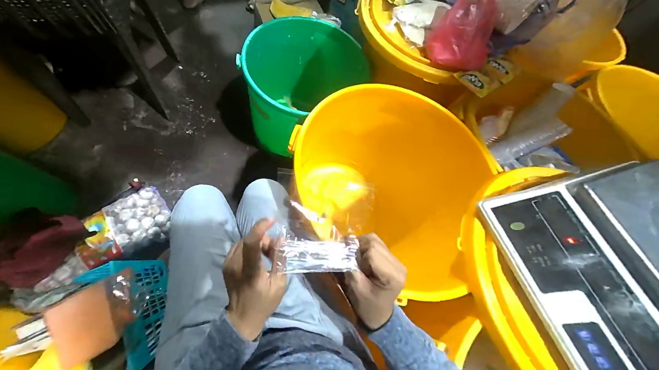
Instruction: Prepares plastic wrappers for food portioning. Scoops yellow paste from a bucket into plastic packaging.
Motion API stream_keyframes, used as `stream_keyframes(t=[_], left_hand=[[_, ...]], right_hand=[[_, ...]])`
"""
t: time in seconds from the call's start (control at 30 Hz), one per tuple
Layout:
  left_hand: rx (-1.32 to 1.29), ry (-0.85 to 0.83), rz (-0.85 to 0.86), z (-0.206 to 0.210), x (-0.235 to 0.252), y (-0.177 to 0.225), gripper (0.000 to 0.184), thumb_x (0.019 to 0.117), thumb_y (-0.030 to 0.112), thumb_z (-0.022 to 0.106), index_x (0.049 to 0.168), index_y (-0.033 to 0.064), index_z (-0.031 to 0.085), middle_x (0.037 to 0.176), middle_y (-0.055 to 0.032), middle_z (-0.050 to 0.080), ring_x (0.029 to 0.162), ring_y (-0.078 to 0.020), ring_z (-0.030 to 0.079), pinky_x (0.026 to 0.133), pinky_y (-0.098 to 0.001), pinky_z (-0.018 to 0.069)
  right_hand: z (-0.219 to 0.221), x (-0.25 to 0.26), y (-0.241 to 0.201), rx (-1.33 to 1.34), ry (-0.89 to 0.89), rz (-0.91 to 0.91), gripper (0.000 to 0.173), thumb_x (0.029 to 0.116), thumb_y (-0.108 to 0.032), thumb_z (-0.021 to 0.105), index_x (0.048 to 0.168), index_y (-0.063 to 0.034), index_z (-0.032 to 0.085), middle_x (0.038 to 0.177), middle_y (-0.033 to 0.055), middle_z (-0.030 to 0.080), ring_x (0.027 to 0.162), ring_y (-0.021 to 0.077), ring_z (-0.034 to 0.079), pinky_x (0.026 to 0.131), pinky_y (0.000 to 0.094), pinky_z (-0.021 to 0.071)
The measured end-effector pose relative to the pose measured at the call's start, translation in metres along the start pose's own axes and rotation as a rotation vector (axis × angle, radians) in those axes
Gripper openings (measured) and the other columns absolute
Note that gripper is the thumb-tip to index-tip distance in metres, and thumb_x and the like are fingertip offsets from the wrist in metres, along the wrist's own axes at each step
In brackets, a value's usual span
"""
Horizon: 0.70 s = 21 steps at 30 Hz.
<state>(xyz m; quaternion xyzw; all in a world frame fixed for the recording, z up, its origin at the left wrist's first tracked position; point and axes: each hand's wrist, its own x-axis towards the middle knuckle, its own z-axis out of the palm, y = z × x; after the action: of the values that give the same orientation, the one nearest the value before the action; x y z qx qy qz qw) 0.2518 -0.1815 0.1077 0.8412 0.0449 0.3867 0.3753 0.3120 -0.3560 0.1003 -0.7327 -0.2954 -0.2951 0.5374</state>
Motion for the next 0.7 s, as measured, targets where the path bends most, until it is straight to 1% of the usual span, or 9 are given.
stream_keyframes(t=[0.03, 0.1, 0.13, 0.23, 0.33, 0.4, 0.53, 0.63, 0.7], left_hand=[[-0.059, -0.081, -0.022, 0.000, 0.002, 0.002, 0.038, 0.1055, 0.019, 0.049, 0.135, -0.0040, 0.053, 0.097, -0.0119, 0.069, 0.084, -0.0124, 0.066, 0.079, -0.0267, 0.0561], [-0.287, -0.222, -0.091, 0.001, 0.004, 0.002, 0.041, 0.1066, 0.010, 0.041, 0.142, -0.0088, 0.050, 0.121, -0.0183, 0.069, 0.108, -0.0153, 0.068, 0.096, -0.0300, 0.0559], [-0.388, -0.241, -0.135, 0.003, 0.004, 0.002, 0.040, 0.1036, 0.004, 0.040, 0.139, -0.0098, 0.054, 0.124, -0.0186, 0.069, 0.113, -0.0157, 0.067, 0.100, -0.0301, 0.0542], [-0.374, -0.141, -0.213, 0.005, 0.005, 0.002, 0.033, 0.0956, -0.002, 0.054, 0.125, -0.0073, 0.067, 0.121, -0.0170, 0.071, 0.112, -0.0127, 0.068, 0.098, -0.0249, 0.0545], [-0.326, -0.094, -0.242, 0.003, 0.006, 0.000, 0.037, 0.0913, 0.004, 0.065, 0.126, -0.0083, 0.066, 0.127, -0.0192, 0.069, 0.121, -0.0152, 0.065, 0.105, -0.0266, 0.0512], [-0.338, -0.084, -0.243, 0.002, 0.006, -0.002, 0.043, 0.0906, 0.006, 0.068, 0.129, -0.0102, 0.062, 0.131, -0.0212, 0.066, 0.125, -0.0163, 0.063, 0.107, -0.0275, 0.0500], [-0.413, -0.109, -0.208, 0.001, 0.002, -0.002, 0.046, 0.0880, 0.003, 0.067, 0.130, -0.0127, 0.060, 0.133, -0.0245, 0.063, 0.125, -0.0187, 0.062, 0.105, -0.0285, 0.0517], [-0.437, -0.161, -0.141, -0.002, 0.000, -0.001, 0.049, 0.0885, 0.005, 0.062, 0.133, -0.0145, 0.058, 0.137, -0.0274, 0.060, 0.128, -0.0193, 0.059, 0.102, -0.0269, 0.0515], [-0.403, -0.193, -0.096, -0.005, 0.000, -0.002, 0.049, 0.0912, 0.008, 0.058, 0.134, -0.0145, 0.057, 0.138, -0.0288, 0.058, 0.129, -0.0200, 0.059, 0.105, -0.0273, 0.0499]], right_hand=[[0.001, -0.001, 0.000, 0.011, 0.034, 0.008, 0.035, 0.0920, -0.008, 0.066, 0.064, -0.0068, 0.046, 0.061, 0.0044, 0.052, 0.063, 0.0109, 0.056, 0.067, 0.0241, 0.0508], [0.001, -0.002, 0.001, 0.007, 0.052, 0.023, 0.034, 0.0913, -0.010, 0.070, 0.066, -0.0080, 0.048, 0.063, 0.0025, 0.054, 0.065, 0.0092, 0.058, 0.068, 0.0230, 0.0515], [0.000, -0.001, 0.002, -0.013, 0.029, 0.021, 0.031, 0.0910, -0.011, 0.071, 0.068, -0.0084, 0.049, 0.064, 0.0018, 0.054, 0.066, 0.0086, 0.057, 0.069, 0.0224, 0.0506], [-0.001, 0.000, 0.008, -0.080, -0.105, 0.002, 0.023, 0.0900, -0.018, 0.072, 0.078, -0.0087, 0.055, 0.070, 0.0024, 0.058, 0.070, 0.0096, 0.059, 0.072, 0.0231, 0.0513], [-0.003, 0.001, 0.010, 0.020, -0.256, -0.013, 0.026, 0.0919, -0.029, 0.072, 0.096, -0.0099, 0.056, 0.087, 0.0045, 0.063, 0.087, 0.0098, 0.064, 0.083, 0.0232, 0.0540], [-0.004, 0.001, 0.012, 0.114, -0.303, -0.026, 0.030, 0.0921, -0.030, 0.070, 0.108, -0.0109, 0.053, 0.099, 0.0052, 0.063, 0.099, 0.0094, 0.064, 0.089, 0.0223, 0.0535], [-0.002, 0.000, 0.013, 0.097, -0.200, -0.037, 0.028, 0.0932, -0.025, 0.068, 0.114, -0.0160, 0.052, 0.104, 0.0005, 0.060, 0.103, 0.0055, 0.062, 0.091, 0.0193, 0.0517], [-0.005, 0.002, 0.012, -0.031, -0.169, -0.086, 0.020, 0.0973, -0.026, 0.065, 0.108, -0.0142, 0.053, 0.099, 0.0017, 0.061, 0.098, 0.0074, 0.063, 0.088, 0.0200, 0.0528], [-0.007, 0.005, 0.010, -0.099, -0.167, -0.103, 0.016, 0.0968, -0.022, 0.064, 0.088, -0.0096, 0.059, 0.085, 0.0042, 0.065, 0.089, 0.0118, 0.064, 0.085, 0.0235, 0.0534]])
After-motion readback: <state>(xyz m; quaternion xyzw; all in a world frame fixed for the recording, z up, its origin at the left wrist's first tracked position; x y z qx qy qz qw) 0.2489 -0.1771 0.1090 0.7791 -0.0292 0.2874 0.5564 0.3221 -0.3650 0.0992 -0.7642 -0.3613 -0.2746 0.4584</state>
